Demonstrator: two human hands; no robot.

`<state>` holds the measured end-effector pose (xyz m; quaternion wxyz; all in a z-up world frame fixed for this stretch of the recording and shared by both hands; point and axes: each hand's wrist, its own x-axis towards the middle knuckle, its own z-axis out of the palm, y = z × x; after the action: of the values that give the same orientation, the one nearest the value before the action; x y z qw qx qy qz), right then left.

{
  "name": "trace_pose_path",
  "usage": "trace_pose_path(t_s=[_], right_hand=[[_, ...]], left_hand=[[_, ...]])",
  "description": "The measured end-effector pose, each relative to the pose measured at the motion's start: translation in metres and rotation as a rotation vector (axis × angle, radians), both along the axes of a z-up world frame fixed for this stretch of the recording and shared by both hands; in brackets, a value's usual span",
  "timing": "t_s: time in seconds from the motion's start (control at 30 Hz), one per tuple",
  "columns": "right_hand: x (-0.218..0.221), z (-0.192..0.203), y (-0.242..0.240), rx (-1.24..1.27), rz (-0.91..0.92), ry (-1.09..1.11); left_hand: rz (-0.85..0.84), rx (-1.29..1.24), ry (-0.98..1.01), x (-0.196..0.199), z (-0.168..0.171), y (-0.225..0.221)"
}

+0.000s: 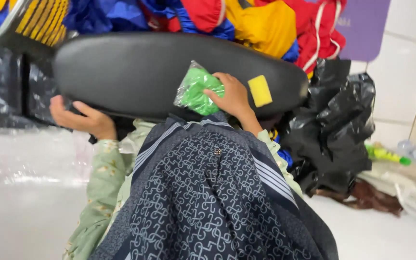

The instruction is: Trimming excess threads from a green fabric cover, folding it, and placing it into plastic packaging for shipping.

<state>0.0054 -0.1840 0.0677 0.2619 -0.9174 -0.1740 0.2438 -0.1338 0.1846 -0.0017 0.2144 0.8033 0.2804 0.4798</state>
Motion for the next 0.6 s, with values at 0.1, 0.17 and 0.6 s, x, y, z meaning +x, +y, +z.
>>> trace_pose_path(t_s=[0.1, 0.17, 0.6], right_hand=[[-0.006, -0.022, -0.001, 0.009, -0.017, -0.228], [-0.013, -0.038, -0.001, 0.158, -0.047, -0.647], [-0.026, -0.049, -0.014, 0.273, -0.052, -0.801]], left_hand=[[0.284, -0.032, 0.199, -0.072, -0.086, 0.064], [0.362, -0.222, 0.945, -0.131, -0.135, 0.089], [0.004, 0.083, 0.503, -0.104, -0.115, 0.1]])
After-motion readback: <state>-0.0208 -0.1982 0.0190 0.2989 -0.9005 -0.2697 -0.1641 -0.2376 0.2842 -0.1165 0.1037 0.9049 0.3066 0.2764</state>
